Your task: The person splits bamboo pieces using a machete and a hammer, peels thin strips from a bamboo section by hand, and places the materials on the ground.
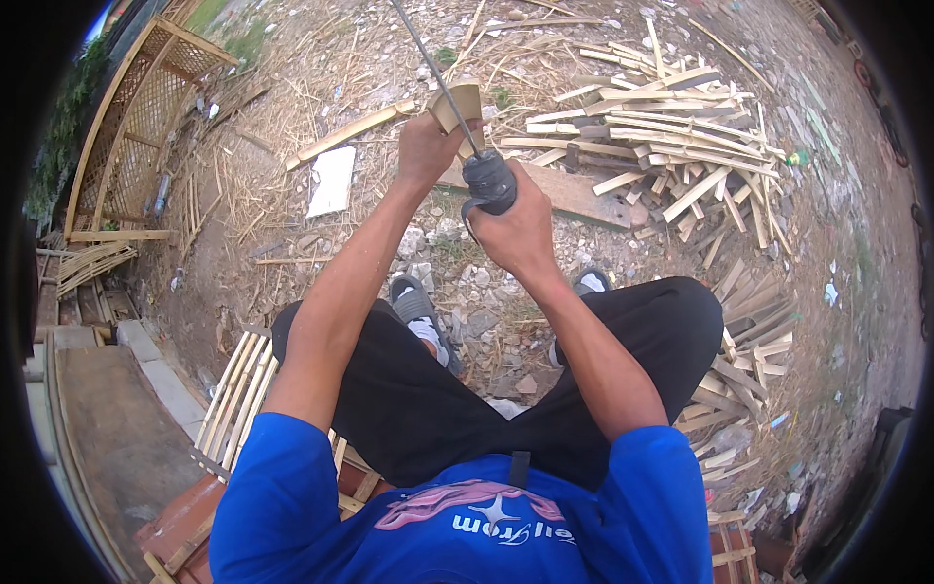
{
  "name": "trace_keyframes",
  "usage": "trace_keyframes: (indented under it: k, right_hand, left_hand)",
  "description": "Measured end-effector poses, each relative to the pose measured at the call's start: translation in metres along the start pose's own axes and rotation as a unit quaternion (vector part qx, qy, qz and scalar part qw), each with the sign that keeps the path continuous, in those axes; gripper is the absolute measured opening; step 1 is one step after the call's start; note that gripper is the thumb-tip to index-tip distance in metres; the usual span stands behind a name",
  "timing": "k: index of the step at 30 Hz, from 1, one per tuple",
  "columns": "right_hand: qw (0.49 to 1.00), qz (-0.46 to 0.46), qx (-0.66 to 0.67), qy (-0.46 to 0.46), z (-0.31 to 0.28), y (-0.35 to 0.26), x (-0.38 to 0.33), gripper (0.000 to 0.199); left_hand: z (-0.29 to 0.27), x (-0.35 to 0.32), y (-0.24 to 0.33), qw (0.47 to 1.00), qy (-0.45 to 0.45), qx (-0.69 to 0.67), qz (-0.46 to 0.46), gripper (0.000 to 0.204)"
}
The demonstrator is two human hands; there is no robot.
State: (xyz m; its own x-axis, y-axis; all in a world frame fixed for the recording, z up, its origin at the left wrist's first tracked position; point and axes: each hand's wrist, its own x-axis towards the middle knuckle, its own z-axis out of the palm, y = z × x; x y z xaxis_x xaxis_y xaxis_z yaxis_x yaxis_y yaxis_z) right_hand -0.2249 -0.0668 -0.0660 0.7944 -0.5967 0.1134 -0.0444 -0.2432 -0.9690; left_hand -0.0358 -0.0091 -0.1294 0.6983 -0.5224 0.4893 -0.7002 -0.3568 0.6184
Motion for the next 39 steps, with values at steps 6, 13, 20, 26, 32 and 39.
trace_keyframes:
  k: [6,13,20,26,32,39]
  right_hand:
    - [1.0,-0.012,-0.001,0.003,0.0,0.007,0.0,0.029]
    - [1.0,-0.009,0.016,0.003,-0.003,0.001,0.003,0.029]
    - [0.998,-0.06,0.021,0.009,-0.018,-0.024,0.012,0.03]
    - [1.0,0.007,0.017,0.013,-0.008,0.023,0.016,0.03]
    - [1.0,0.008,0.009,0.016,-0.009,0.011,0.009,0.031]
    - [0.993,-0.1,0.048,0.037,-0.028,-0.03,0.014,0.027]
  left_hand:
    - [0.0,-0.001,0.008,1.0,-0.015,-0.018,-0.018,0.036]
    - [-0.003,0.005,0.013,1.0,-0.022,-0.011,-0.012,0.031]
    - [-0.022,0.033,0.045,0.998,0.001,-0.01,0.064,0.034]
    - [0.012,0.0,-0.005,0.994,-0.11,-0.024,-0.01,0.058]
    - [0.017,0.015,0.016,0.988,-0.105,-0.082,-0.082,0.038]
    - [-0.019,0.031,0.074,0.992,0.022,-0.091,0.08,0.031]
